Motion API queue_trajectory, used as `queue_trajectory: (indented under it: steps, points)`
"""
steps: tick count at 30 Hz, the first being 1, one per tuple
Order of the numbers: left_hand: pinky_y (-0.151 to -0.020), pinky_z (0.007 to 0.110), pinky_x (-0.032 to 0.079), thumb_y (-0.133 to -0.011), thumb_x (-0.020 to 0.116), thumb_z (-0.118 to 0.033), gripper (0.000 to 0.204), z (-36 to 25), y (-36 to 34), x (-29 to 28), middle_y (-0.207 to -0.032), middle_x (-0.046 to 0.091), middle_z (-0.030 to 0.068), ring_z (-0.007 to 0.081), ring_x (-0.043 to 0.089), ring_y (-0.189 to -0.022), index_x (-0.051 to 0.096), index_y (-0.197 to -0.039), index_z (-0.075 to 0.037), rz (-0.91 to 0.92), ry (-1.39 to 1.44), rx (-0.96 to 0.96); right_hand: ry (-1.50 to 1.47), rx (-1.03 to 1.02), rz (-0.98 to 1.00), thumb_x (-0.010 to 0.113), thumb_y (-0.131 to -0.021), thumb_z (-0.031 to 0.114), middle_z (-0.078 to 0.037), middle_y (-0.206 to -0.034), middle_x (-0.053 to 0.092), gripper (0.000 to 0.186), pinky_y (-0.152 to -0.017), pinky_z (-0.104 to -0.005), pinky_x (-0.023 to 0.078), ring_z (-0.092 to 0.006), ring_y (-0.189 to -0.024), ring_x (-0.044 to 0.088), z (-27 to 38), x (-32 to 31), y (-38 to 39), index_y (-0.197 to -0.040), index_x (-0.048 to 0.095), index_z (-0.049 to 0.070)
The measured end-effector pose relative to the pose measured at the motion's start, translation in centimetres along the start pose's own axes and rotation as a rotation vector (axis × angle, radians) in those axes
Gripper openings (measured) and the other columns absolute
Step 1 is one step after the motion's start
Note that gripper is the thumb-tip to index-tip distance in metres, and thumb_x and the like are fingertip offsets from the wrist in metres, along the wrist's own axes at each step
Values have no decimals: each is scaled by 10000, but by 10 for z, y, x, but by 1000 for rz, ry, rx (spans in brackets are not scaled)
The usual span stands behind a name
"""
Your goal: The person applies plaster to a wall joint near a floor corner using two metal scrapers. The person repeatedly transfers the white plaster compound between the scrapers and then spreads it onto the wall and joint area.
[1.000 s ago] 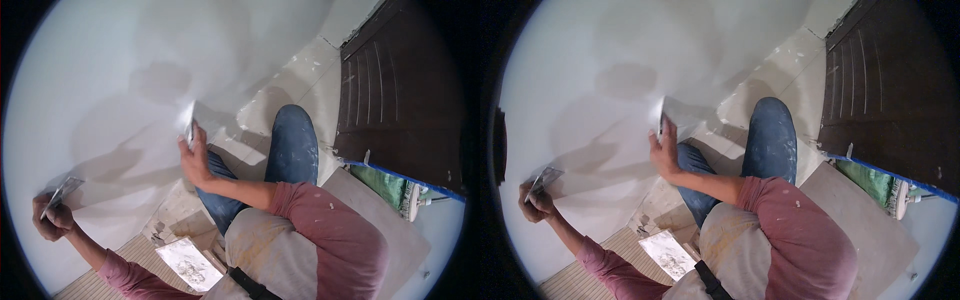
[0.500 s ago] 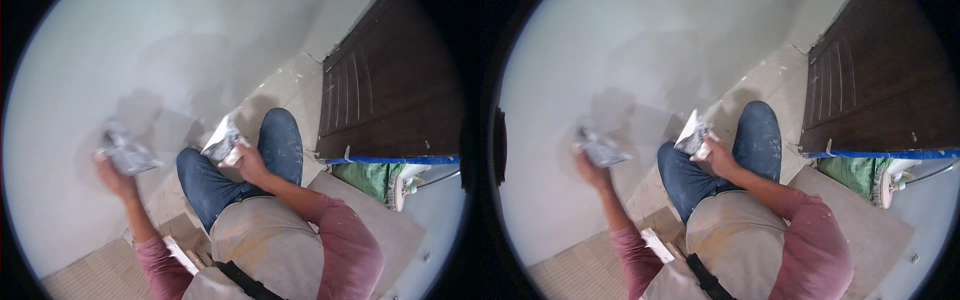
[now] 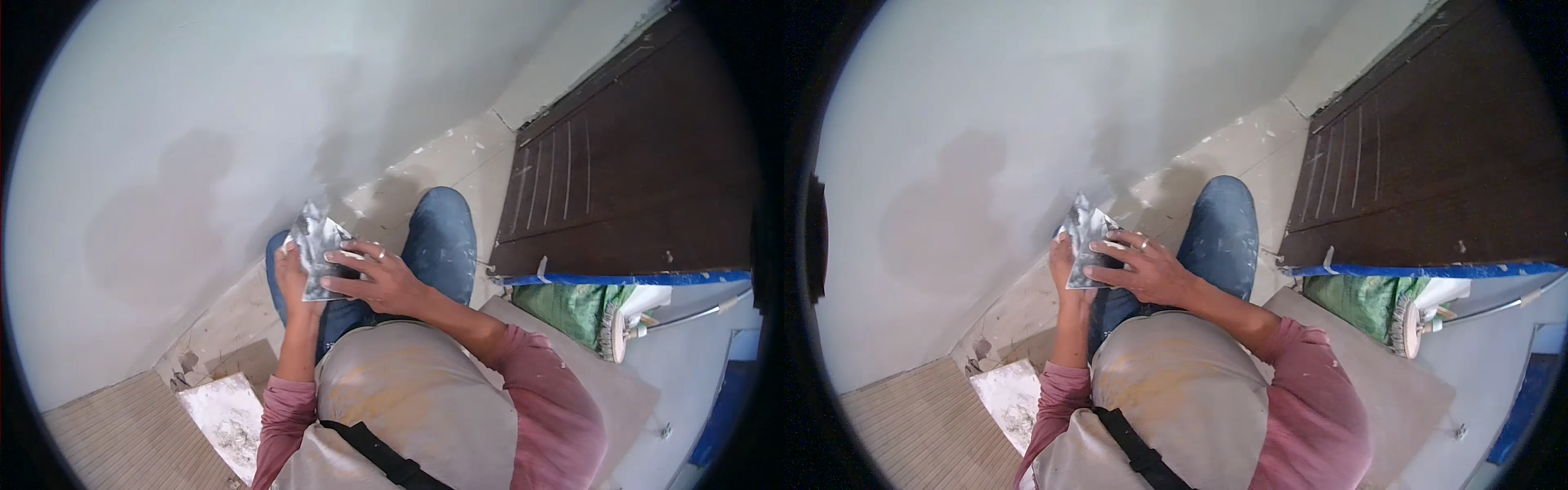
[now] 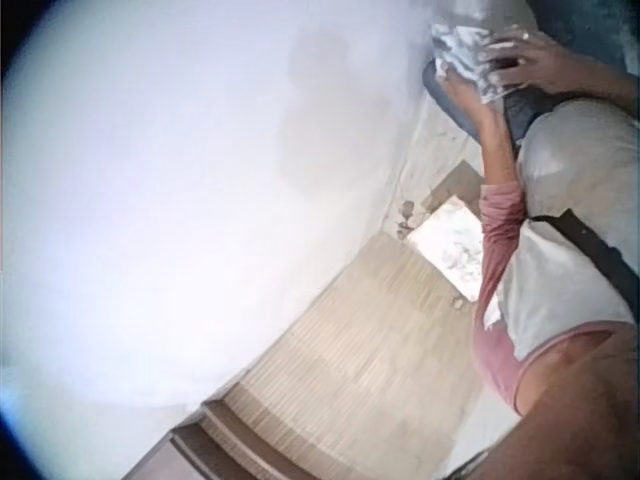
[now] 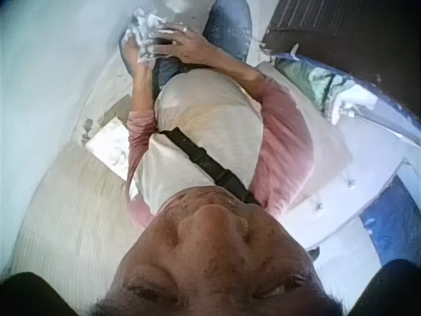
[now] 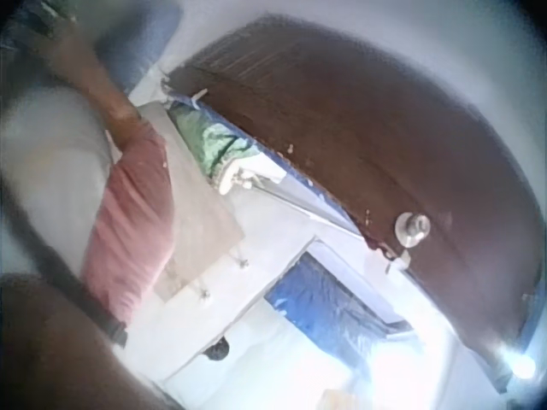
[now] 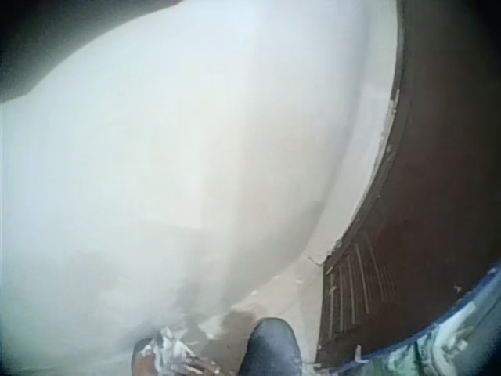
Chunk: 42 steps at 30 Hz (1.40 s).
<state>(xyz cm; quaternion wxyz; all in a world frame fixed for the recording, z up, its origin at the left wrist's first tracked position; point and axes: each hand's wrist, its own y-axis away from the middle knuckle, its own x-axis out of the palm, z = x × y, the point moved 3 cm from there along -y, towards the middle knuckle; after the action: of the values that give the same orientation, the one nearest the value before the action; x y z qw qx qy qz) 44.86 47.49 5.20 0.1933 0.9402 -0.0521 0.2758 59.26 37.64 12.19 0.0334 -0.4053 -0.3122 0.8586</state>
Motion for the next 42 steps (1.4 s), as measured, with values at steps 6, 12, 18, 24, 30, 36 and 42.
queue_trajectory:
  steps: [6,12,18,24,30,36,42]
  points:
    - [-737,295,561,-1045,444,-213,219,-12,12,-20,-1076,663,81,159,677,-916,543,-1156,-53,16,76,-40,172,14,22,633,-727,-24,-88,-1377,517,755,-998,-460,477,-359,-1189,515,-32,2,-6,-1398,523,304]
    - [-815,309,565,-1024,501,-196,209,-27,7,-52,-1103,660,64,152,669,-989,559,-1170,-58,36,300,2,198,207,185,627,-851,66,-107,-1236,593,495,-963,-457,477,-296,-1131,557,-48,-1,-16,-1327,567,186]
    - [-836,331,568,-1023,500,-208,265,-13,13,-50,-1117,672,85,186,679,-975,552,-1214,-32,133,179,-159,-1235,957,-20,559,-1014,243,-42,-1021,681,300,-769,-311,555,-124,-889,658,-67,13,-11,-1235,593,43]
    - [-851,328,566,-1002,514,-206,293,-1,13,-47,-1095,688,97,197,690,-946,573,-1217,-16,264,158,-285,-1317,839,219,568,-1013,297,-31,-953,689,322,-563,-281,565,-103,-765,670,-77,32,-1,-1202,608,38]
    - [-820,312,560,-1013,505,-201,270,-29,7,-51,-1096,681,72,165,679,-954,569,-1220,-40,207,146,-177,-1237,935,121,553,-1019,294,-20,-875,677,299,-489,-268,557,-87,-687,653,-84,14,5,-1175,606,45]
    - [-853,314,537,-1034,484,-259,297,-26,6,-30,-1111,661,63,160,660,-984,546,-1249,-64,206,75,-109,-1292,873,152,520,-1032,292,-36,-887,684,321,-511,-282,567,-108,-682,661,-76,28,-3,-1208,594,35]
    - [-885,326,526,-1036,469,-248,296,-36,-4,-55,-1143,663,57,172,655,-1021,557,-1250,-64,116,115,-89,-1495,1055,23,444,-1041,419,-72,-1042,698,434,-641,-356,605,-185,-823,708,-116,39,24,-1323,519,98]
